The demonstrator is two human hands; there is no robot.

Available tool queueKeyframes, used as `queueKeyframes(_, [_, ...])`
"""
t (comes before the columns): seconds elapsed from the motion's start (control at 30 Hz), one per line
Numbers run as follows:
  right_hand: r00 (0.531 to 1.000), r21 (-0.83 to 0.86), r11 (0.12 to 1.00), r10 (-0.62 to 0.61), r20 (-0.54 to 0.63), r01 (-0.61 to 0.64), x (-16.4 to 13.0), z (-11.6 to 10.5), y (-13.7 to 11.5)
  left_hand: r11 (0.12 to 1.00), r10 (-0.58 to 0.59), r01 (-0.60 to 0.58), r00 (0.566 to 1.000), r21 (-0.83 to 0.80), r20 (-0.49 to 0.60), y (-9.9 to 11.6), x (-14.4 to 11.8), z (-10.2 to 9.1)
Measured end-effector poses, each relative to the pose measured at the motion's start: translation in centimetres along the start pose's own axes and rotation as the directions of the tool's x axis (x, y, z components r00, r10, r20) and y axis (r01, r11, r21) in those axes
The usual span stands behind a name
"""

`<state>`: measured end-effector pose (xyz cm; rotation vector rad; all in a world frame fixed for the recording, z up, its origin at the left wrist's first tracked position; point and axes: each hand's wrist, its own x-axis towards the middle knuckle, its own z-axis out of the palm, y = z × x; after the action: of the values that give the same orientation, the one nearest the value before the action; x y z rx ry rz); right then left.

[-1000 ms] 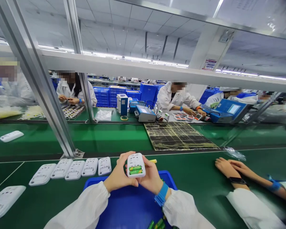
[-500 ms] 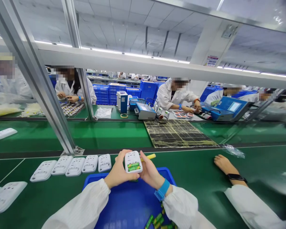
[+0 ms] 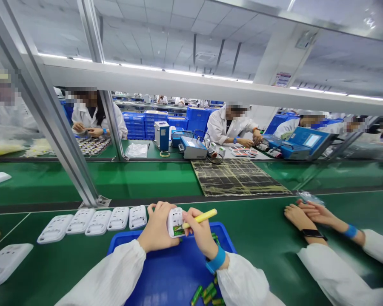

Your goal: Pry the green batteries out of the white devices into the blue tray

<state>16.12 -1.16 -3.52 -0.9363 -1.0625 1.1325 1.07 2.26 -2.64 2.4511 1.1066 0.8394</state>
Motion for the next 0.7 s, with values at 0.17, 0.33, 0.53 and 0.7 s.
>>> queueKeyframes(0.17, [0.999, -0.05, 0.999, -0.021, -0.026, 0.019, -0.32, 0.32, -0.18, 1.0, 0.002, -0.002, 1.0, 0.022, -0.003, 0.08, 0.02, -0.1])
queueKeyframes(0.33, [0.999, -0.067, 0.997, -0.036, -0.028, 0.034, -0.21, 0.35, -0.36, 0.999, -0.016, 0.016, 1.0, 0.03, 0.007, 0.38, 0.02, -0.31])
queueKeyframes(0.53, [1.0, -0.081, 0.996, -0.029, 0.009, 0.03, -0.23, 0.25, -0.11, 0.998, -0.014, 0.013, 0.999, 0.056, 0.029, 0.42, 0.02, -0.45])
queueKeyframes(0.7, [1.0, -0.101, 0.995, -0.012, 0.02, 0.014, -0.17, 0.19, 0.38, 0.998, -0.016, 0.013, 0.999, 0.065, 0.038, 0.17, 0.04, -0.4])
